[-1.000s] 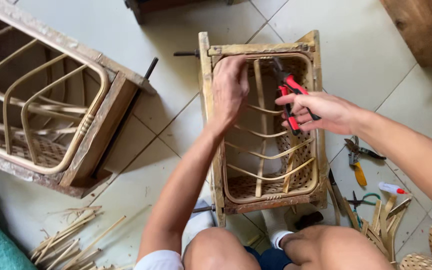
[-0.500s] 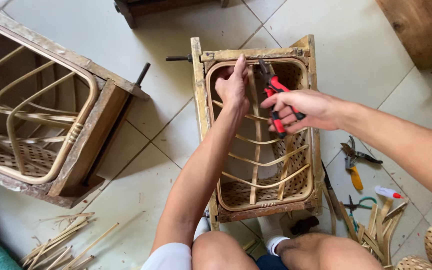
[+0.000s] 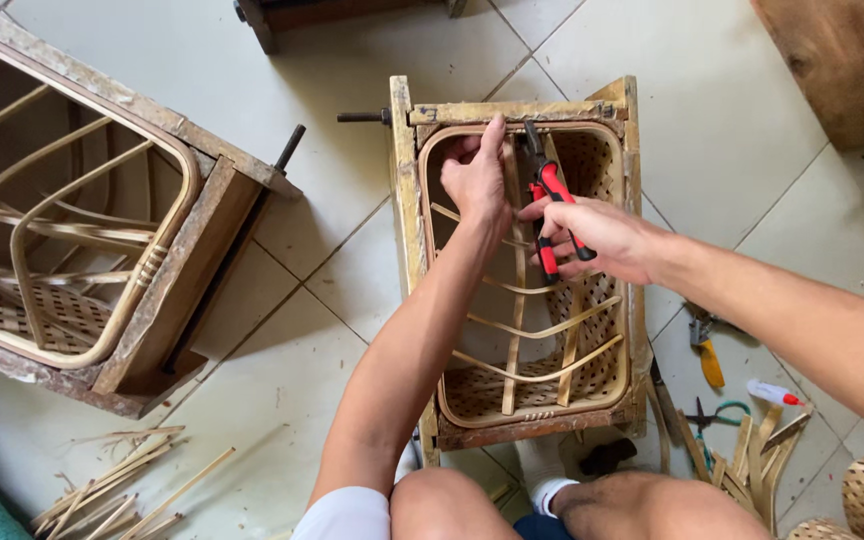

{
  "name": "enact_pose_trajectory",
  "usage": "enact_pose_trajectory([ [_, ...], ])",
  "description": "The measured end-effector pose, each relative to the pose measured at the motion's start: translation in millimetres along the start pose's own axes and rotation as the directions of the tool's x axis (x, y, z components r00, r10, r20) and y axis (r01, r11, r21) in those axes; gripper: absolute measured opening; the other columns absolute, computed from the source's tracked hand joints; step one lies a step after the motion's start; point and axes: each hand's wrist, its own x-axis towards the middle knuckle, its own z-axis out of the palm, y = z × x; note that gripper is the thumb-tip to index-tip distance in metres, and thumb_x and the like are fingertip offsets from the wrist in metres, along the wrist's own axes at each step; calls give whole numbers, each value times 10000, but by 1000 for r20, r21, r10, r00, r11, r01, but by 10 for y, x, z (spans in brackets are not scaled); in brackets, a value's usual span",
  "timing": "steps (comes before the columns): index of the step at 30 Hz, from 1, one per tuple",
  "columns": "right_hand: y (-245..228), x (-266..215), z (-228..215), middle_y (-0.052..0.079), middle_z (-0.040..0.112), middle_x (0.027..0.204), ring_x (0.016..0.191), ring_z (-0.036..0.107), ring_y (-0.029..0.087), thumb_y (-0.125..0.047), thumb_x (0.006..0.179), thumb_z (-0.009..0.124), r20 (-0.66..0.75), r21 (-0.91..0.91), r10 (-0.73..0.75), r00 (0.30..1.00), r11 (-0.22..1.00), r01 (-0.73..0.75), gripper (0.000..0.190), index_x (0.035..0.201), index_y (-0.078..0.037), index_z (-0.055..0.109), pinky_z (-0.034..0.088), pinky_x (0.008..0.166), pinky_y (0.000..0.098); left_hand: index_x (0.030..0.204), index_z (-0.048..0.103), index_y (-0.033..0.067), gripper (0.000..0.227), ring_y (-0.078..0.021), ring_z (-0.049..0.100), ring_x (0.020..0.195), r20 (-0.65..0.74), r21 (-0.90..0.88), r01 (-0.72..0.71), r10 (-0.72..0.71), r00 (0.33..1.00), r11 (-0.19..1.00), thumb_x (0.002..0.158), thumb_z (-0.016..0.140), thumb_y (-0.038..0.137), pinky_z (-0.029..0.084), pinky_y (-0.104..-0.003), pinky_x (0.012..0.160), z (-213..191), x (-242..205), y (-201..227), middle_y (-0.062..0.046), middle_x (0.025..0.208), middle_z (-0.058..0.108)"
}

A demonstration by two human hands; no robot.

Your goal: The person repairs a woven basket by tapping its frame with a hammer, trimming edges with pliers, and applying glue to the joints. The basket is held in a wooden jig during the process.

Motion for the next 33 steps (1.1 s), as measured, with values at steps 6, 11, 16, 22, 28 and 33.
enact_pose_trajectory([
  [6, 192, 161, -37, 74, 590, 975, 907, 692, 230, -236, 894, 504, -75, -37, -108, 991, 994, 106, 300, 1121, -69, 607, 546, 801, 418, 992, 596, -7, 461, -130, 618, 738, 24, -46, -56, 57, 998, 997, 749, 889, 253, 531, -275, 655, 16, 28, -49, -78, 889, 679],
  [11, 153, 79, -21, 71, 657, 1059, 930, 687, 199, -234, 888, 499, -52, -63, -96, 994, 994, 93, 328, 1130, -41, 606, 526, 819, 393, 974, 626, -23, 443, -150, 624, 756, 38, 73, -130, 128, 991, 989, 771, 879, 278, 537, -290, 680, -32, 34, -68, -101, 901, 694],
  [16, 71, -357, -157, 55, 601, 1297, 1100, 684, 182, -264, 853, 515, 6, -38, -45, 999, 998, 45, 546, 1376, -119, 569, 506, 966, 383, 1060, 667, -90, 539, -198, 655, 859, 158, 344, -202, 155, 975, 917, 789, 884, 322, 555, -312, 761, -123, -105, 264, -126, 985, 724],
  [22, 297, -575, -657, 59, 611, 1364, 1148, 646, 176, -292, 857, 516, -77, -100, -28, 997, 995, 20, 593, 1429, -149, 574, 477, 1014, 396, 1272, 734, 58, 361, -186, 770, 1123, 630, 518, -617, 223, 744, 593, 1004, 657, 288, 607, -301, 1021, -452, -309, 774, -100, 1205, 798],
  [28, 372, -321, -940, 117, 506, 1063, 1020, 639, 208, -244, 930, 502, -8, 67, -8, 1000, 998, 8, 555, 1461, -127, 611, 505, 956, 430, 1307, 704, 109, 377, -281, 590, 1295, 940, 258, -908, 303, 156, -331, 1072, 597, 384, 368, -492, 1109, 134, -12, 649, -108, 1322, 687],
  [33, 455, -216, -968, 76, 712, 1026, 963, 723, 200, -255, 913, 496, -40, 130, -28, 999, 991, 33, 460, 1312, -53, 606, 540, 873, 395, 1314, 708, 221, 397, -238, 608, 1074, 877, 476, -846, 62, 476, -239, 1023, 565, 450, 386, -425, 997, 224, 115, 560, -58, 1177, 727],
])
